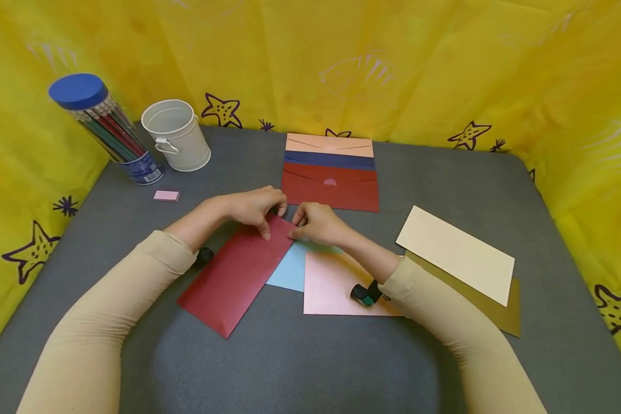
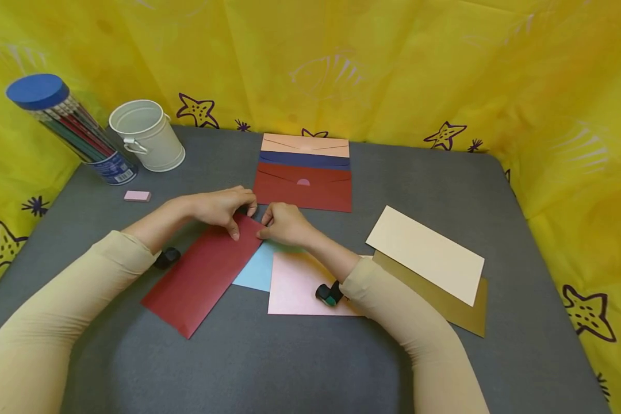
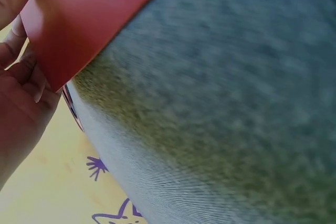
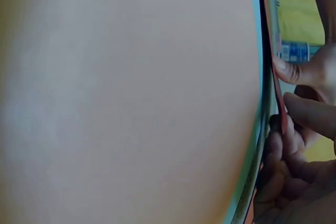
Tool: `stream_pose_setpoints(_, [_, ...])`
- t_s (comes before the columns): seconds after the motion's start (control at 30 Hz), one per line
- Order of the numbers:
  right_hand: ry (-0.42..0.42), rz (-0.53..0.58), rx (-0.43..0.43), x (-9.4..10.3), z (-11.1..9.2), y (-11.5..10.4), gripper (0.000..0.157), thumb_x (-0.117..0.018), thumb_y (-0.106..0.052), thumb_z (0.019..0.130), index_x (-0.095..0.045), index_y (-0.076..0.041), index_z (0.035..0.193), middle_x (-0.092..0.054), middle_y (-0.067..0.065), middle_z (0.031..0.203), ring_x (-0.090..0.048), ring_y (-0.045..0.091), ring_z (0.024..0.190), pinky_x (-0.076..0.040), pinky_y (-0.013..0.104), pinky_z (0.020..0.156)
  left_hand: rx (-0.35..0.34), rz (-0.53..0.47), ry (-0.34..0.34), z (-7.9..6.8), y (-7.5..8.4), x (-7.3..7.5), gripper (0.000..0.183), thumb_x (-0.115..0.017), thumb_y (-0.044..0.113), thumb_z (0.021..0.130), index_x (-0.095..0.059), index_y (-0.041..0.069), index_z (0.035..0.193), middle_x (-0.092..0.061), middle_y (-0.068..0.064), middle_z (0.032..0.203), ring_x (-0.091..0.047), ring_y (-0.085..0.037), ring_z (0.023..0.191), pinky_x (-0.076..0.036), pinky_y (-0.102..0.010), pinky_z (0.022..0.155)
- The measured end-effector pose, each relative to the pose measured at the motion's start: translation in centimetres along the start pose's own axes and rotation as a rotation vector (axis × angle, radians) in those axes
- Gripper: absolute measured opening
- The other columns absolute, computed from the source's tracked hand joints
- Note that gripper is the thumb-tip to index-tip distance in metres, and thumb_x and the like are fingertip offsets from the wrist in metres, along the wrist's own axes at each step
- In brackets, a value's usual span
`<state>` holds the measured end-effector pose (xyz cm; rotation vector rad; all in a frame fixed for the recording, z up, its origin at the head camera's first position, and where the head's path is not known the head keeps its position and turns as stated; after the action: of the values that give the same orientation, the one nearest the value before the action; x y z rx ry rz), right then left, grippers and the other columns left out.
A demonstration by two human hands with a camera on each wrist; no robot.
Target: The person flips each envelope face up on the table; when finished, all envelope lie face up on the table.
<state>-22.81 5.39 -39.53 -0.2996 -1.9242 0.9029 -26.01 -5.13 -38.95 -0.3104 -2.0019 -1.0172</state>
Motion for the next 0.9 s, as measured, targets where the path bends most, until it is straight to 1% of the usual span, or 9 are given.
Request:
stream_pose_setpoints(0.1, [-0.006,0.05,-0.012,0.3,0.1,0.0,0.022,-0.075,-0.02,0.087,-0.064,-0.006,0.099,-0.068,0.006,0.088,-0.06,0.014,0.073,-0.045,0.019,0.063,0.009,-0.031,-0.002,0.1,0.2,0.1,0.048,-0.09,0.009,0.064,-0.053,0.009,0.095,-0.052,-0.007,0.088,-0.047,-0.022,0.088,-0.038,-0.031,0.077])
stream_pose_setpoints(0.23, [-0.039,0.138,-0.032,0.8,-0.1,0.3,0.021,-0.073,-0.018,0.089,-0.067,-0.004,0.103,-0.068,0.005,0.084,-0.063,0.014,0.07,-0.05,0.021,0.064,0.023,-0.078,0.018,0.2,0.5,0.5,0.047,-0.089,0.011,0.069,-0.054,0.009,0.1,-0.056,-0.006,0.091,-0.05,-0.021,0.084,-0.041,-0.03,0.075])
stream_pose_setpoints(0.33, [-0.073,0.257,-0.064,1.3,-0.3,1.0,0.018,-0.069,-0.014,0.091,-0.067,-0.002,0.105,-0.066,0.003,0.082,-0.066,0.015,0.069,-0.055,0.023,0.068,0.018,-0.11,0.086,0.4,0.5,1.2,0.047,-0.09,0.016,0.07,-0.055,0.008,0.101,-0.059,-0.007,0.095,-0.051,-0.02,0.086,-0.042,-0.03,0.076])
stream_pose_setpoints(0.43, [-0.093,0.368,-0.091,1.9,-0.6,1.7,0.017,-0.065,-0.01,0.094,-0.064,0.002,0.106,-0.063,0.004,0.081,-0.065,0.015,0.068,-0.058,0.026,0.07,0.022,-0.185,0.168,0.4,0.2,2.1,0.05,-0.09,0.019,0.07,-0.055,0.007,0.103,-0.061,-0.008,0.093,-0.051,-0.02,0.083,-0.04,-0.03,0.075])
stream_pose_setpoints(0.5, [-0.096,0.405,-0.096,2.4,-0.7,2.1,0.017,-0.063,-0.008,0.094,-0.062,0.003,0.107,-0.063,0.004,0.08,-0.065,0.015,0.066,-0.058,0.026,0.07,0.027,-0.245,0.211,0.4,-0.1,2.5,0.053,-0.09,0.019,0.07,-0.054,0.006,0.107,-0.062,-0.009,0.093,-0.052,-0.02,0.082,-0.04,-0.031,0.074])
stream_pose_setpoints(0.57, [-0.096,0.424,-0.096,2.9,-0.8,2.4,0.017,-0.061,-0.007,0.095,-0.061,0.004,0.107,-0.065,0.004,0.077,-0.066,0.014,0.065,-0.059,0.027,0.07,0.039,-0.319,0.234,0.4,-0.4,2.7,0.058,-0.089,0.017,0.072,-0.052,0.004,0.115,-0.063,-0.011,0.097,-0.053,-0.02,0.083,-0.041,-0.03,0.075])
stream_pose_setpoints(0.67, [-0.094,0.441,-0.099,3.5,-1.1,3.0,0.017,-0.061,-0.007,0.096,-0.058,0.005,0.107,-0.066,0.002,0.076,-0.067,0.013,0.064,-0.06,0.028,0.072,0.064,-0.442,0.227,0.4,-0.9,2.7,0.064,-0.085,0.012,0.076,-0.046,0.002,0.125,-0.063,-0.014,0.107,-0.06,-0.019,0.089,-0.048,-0.026,0.077])
stream_pose_setpoints(0.77, [-0.079,0.46,-0.108,4.3,-1.3,3.8,0.016,-0.06,-0.007,0.096,-0.056,0.005,0.107,-0.066,0.002,0.076,-0.067,0.012,0.065,-0.06,0.027,0.072,0.098,-0.536,0.202,0.3,-1.2,2.5,0.064,-0.082,0.007,0.078,-0.044,0.0,0.129,-0.062,-0.016,0.111,-0.065,-0.019,0.092,-0.053,-0.024,0.076])
stream_pose_setpoints(0.9, [-0.041,0.497,-0.124,6.0,-1.9,5.0,0.017,-0.058,-0.006,0.097,-0.053,0.006,0.109,-0.064,0.001,0.075,-0.068,0.01,0.065,-0.058,0.022,0.069,0.124,-0.545,0.183,0.1,-1.6,2.5,0.054,-0.081,0.009,0.079,-0.05,0.001,0.122,-0.065,-0.009,0.101,-0.062,-0.017,0.09,-0.052,-0.023,0.076])
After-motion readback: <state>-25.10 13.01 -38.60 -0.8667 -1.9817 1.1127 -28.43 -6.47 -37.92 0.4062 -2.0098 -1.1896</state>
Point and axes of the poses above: each hand's wrist, its own z-axis towards the middle knuckle, its own x-axis out of the back of the hand, y = z × x, the point moved 8 cm from there along z, towards the middle knuckle
